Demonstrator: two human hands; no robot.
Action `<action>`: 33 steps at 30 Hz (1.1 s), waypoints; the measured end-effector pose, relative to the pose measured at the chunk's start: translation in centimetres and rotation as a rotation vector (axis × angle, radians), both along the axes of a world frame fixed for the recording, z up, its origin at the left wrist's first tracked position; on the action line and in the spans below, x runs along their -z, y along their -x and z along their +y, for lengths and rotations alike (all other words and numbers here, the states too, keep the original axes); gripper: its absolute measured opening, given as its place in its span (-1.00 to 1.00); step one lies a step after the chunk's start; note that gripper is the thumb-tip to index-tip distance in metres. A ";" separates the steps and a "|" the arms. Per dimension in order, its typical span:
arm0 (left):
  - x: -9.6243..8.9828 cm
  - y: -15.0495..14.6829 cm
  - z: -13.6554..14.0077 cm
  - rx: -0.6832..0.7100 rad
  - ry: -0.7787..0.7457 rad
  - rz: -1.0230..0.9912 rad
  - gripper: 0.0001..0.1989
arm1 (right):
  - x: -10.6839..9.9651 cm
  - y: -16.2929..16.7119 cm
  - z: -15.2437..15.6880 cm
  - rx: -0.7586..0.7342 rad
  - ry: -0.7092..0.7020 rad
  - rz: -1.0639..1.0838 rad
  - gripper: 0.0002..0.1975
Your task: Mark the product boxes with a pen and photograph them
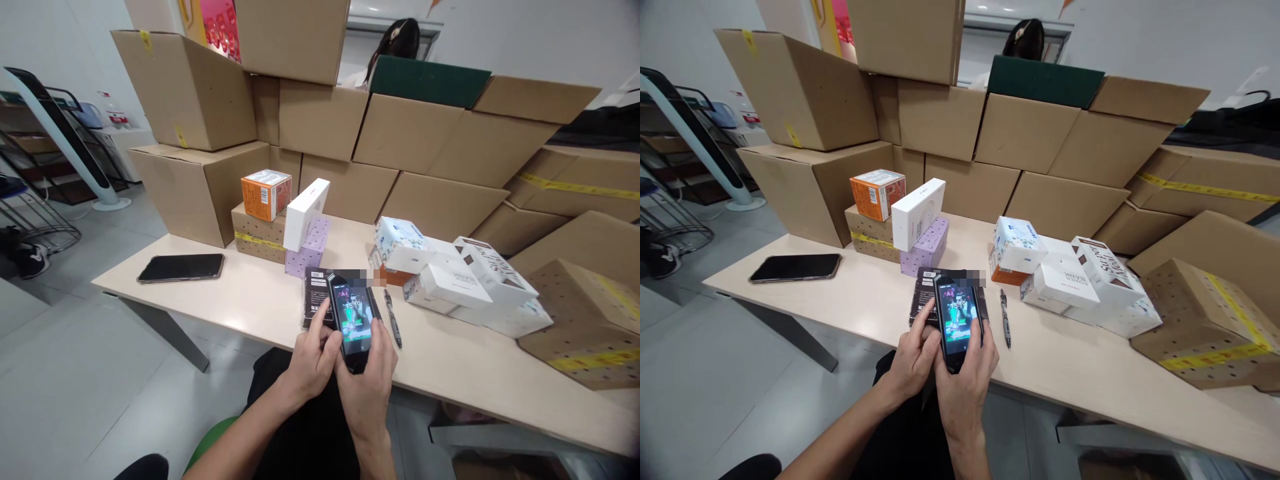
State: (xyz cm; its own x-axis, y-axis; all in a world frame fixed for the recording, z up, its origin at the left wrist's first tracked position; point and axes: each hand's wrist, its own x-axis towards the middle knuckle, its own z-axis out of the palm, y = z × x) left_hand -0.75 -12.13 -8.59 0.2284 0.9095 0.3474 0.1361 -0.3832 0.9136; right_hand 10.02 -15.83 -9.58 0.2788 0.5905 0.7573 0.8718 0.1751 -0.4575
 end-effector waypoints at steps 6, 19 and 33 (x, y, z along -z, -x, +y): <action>0.2 0.1 0.0 -0.005 -0.009 0.008 -0.38 | 0.1 -0.1 0.0 -0.020 -0.028 0.038 -0.25; 1.1 0.2 0.1 0.010 -0.092 0.039 -0.45 | -1.3 -9.3 -4.5 0.408 0.126 0.113 -0.16; -1.1 4.8 2.2 -0.229 -0.599 0.246 -0.62 | 1.2 -16.3 -3.4 0.546 0.452 -0.028 -0.06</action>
